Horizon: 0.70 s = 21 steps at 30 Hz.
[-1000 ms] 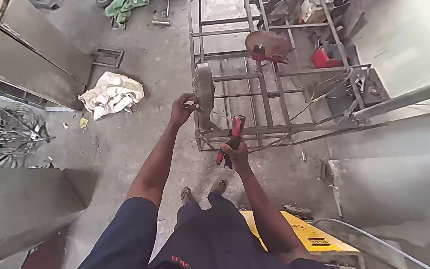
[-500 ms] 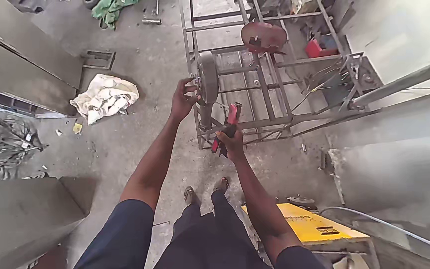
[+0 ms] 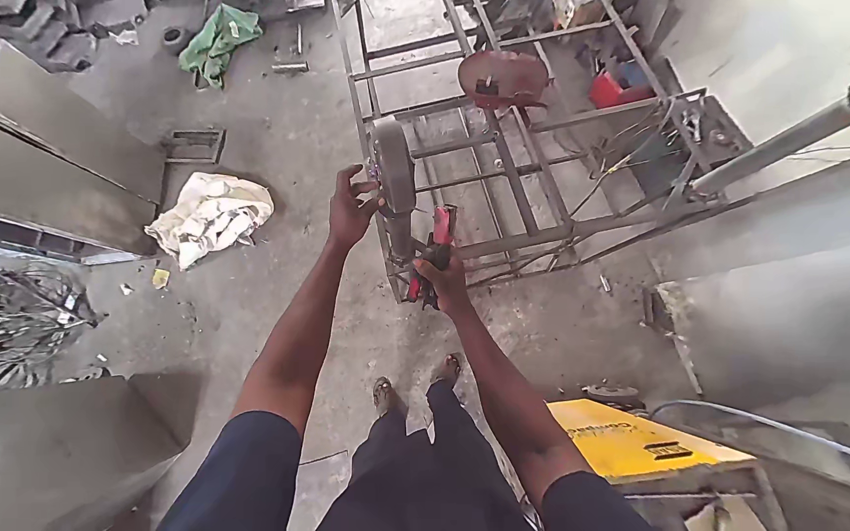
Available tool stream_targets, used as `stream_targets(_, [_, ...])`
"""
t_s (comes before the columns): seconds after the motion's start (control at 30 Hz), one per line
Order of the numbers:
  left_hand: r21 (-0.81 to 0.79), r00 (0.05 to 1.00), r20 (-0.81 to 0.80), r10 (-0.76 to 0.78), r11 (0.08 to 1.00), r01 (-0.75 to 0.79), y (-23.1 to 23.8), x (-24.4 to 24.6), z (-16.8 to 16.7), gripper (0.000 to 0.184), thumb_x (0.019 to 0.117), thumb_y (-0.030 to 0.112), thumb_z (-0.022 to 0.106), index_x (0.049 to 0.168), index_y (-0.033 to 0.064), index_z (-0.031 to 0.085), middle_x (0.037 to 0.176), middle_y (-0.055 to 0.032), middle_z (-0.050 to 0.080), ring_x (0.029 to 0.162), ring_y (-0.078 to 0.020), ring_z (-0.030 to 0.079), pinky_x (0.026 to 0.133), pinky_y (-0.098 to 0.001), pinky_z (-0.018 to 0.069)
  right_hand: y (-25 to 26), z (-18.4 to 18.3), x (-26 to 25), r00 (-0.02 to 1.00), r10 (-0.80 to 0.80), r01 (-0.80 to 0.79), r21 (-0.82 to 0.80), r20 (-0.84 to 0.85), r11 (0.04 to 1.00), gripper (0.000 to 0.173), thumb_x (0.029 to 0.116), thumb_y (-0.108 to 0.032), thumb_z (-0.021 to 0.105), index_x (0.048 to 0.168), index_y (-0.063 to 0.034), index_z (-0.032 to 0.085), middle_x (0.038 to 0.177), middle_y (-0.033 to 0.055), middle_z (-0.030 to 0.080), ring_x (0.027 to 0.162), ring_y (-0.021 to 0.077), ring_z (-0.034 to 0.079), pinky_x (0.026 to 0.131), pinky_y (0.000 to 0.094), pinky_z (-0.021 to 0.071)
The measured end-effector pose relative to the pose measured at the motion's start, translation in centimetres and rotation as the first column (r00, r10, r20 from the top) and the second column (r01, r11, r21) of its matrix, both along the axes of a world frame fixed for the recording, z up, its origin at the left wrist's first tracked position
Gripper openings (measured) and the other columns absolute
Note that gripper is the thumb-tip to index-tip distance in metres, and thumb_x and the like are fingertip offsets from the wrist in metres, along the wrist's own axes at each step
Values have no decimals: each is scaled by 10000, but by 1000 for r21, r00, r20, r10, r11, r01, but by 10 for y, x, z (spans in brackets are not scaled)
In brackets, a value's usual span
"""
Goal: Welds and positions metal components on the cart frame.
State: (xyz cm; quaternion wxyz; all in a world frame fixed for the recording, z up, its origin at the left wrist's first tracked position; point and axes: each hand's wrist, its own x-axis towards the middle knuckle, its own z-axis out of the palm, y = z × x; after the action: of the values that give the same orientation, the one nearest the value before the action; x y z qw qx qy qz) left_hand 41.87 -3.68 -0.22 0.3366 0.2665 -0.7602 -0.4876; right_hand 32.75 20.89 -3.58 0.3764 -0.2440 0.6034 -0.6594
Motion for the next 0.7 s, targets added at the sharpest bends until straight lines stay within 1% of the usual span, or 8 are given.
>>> stream_targets(0.07, [-8, 1000, 13, 3, 1000, -3, -2, -1, 1, 732, 856, 87, 810, 1460, 69, 399, 1235, -98, 718, 978, -201, 740, 788, -363, 629, -2, -2, -1, 1000, 4, -4, 6, 10, 1000, 562, 807, -414, 833, 1262, -185, 593, 851, 103, 664, 578, 202, 613, 484, 370, 533])
stream_targets(0.13, [-5, 1000, 18, 8, 1000, -7, -2, -1, 2, 736, 853, 92, 815, 1459, 72, 398, 1241, -100, 716, 1009, -209, 737, 805, -372, 630, -5, -3, -2, 1000, 10, -10, 12, 19, 1000, 600, 796, -438, 834, 1279, -190, 577, 851, 107, 661, 566, 204, 607, 472, 368, 527])
stream_targets(0.23, [-6, 1000, 13, 11, 1000, -11, -1, -1, 2, 738, 849, 82, 818, 1454, 75, 396, 1228, -93, 725, 989, -206, 741, 806, -367, 627, -6, -4, -1, 1000, 10, -11, 24, 19, 1000, 616, 787, -443, 838, 1285, -195, 571, 872, 97, 661, 593, 198, 614, 492, 367, 532])
stream_targets(0.33, [-25, 999, 35, 17, 1000, -16, -2, -1, 1, 737, 850, 95, 819, 1457, 82, 401, 1225, -89, 728, 1008, -207, 738, 830, -373, 622, -8, -4, -1, 1000, -3, 4, 27, -5, 1000, 564, 800, -421, 831, 1247, -168, 597, 882, 95, 673, 625, 203, 634, 522, 382, 548])
stream_targets(0.43, [-38, 994, 99, 47, 998, -43, -2, -2, 5, 743, 843, 128, 833, 1456, 94, 414, 1216, -76, 734, 1013, -208, 737, 837, -390, 618, -12, -4, -3, 1000, 16, -17, 39, 23, 999, 570, 790, -420, 849, 1231, -142, 618, 919, 86, 702, 714, 204, 677, 617, 404, 587])
stream_targets(0.47, [-38, 992, 117, 55, 998, -50, -2, -2, 6, 741, 843, 141, 838, 1453, 99, 419, 1216, -71, 735, 1009, -206, 738, 835, -391, 619, -14, -2, -3, 999, 31, -33, 52, 34, 998, 572, 789, -418, 853, 1229, -141, 617, 912, 88, 702, 713, 205, 676, 617, 403, 583])
stream_targets(0.57, [-45, 989, 140, 56, 998, -50, -4, -1, 6, 745, 844, 154, 840, 1455, 92, 419, 1227, -75, 729, 1044, -211, 731, 860, -404, 615, -15, 4, -1, 998, 57, -57, 75, -1, 996, 580, 800, -415, 850, 1240, -133, 599, 854, 99, 683, 620, 204, 644, 534, 381, 562])
stream_targets(0.7, [-67, 987, 152, 42, 997, -32, -6, 1, 8, 734, 857, 150, 830, 1459, 85, 414, 1242, -80, 726, 1097, -215, 716, 911, -412, 593, -19, 3, 1, 998, 50, -49, 48, -27, 998, 612, 801, -391, 849, 1279, -125, 575, 916, 105, 686, 671, 212, 661, 574, 395, 581])
